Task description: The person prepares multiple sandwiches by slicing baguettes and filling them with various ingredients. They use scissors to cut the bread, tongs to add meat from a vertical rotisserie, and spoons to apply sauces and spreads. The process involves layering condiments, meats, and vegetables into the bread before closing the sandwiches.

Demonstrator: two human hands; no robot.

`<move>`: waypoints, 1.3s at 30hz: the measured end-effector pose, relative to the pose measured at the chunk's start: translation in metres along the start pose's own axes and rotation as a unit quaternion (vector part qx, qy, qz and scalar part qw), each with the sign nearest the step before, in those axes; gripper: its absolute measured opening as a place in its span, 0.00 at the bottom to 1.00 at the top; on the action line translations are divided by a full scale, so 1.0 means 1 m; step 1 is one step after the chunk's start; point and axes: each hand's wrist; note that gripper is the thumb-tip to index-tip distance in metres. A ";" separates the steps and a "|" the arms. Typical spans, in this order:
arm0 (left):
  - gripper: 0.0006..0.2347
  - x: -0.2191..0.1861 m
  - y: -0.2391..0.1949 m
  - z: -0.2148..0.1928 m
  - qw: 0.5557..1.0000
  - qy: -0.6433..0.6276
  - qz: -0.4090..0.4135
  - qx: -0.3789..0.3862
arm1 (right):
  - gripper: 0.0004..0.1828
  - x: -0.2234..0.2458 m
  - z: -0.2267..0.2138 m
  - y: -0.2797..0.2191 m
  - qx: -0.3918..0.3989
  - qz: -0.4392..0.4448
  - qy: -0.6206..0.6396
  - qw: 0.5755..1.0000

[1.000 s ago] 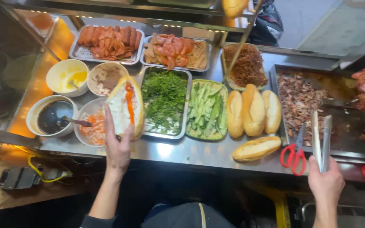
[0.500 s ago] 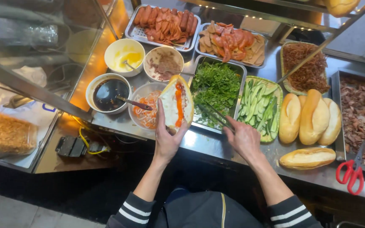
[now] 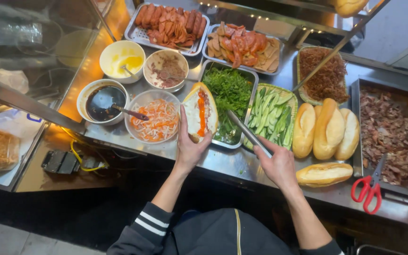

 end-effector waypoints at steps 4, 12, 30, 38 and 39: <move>0.51 -0.004 0.007 0.014 1.000 -0.001 -0.025 0.004 | 0.23 -0.025 0.003 0.019 0.002 0.001 0.024 1.000; 0.52 0.006 0.005 0.026 0.999 0.021 -0.023 -0.010 | 0.23 -0.018 -0.016 0.008 0.010 0.026 0.074 0.997; 0.49 -0.020 -0.003 0.025 0.999 0.020 -0.024 0.043 | 0.31 0.070 -0.037 -0.057 0.009 0.003 0.015 1.000; 0.51 -0.022 -0.025 0.031 0.998 0.001 0.039 0.055 | 0.23 0.062 -0.034 -0.028 -0.073 -0.076 -0.027 0.994; 0.49 -0.019 -0.025 0.033 0.998 0.000 0.047 0.043 | 0.24 0.064 -0.035 -0.030 -0.079 -0.077 -0.043 0.993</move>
Point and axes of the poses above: each hand's wrist, its own y-axis towards the middle knuckle, its own z-axis out of the palm, x = y × z, and after that the axes turned 15 degrees about x, right-handed
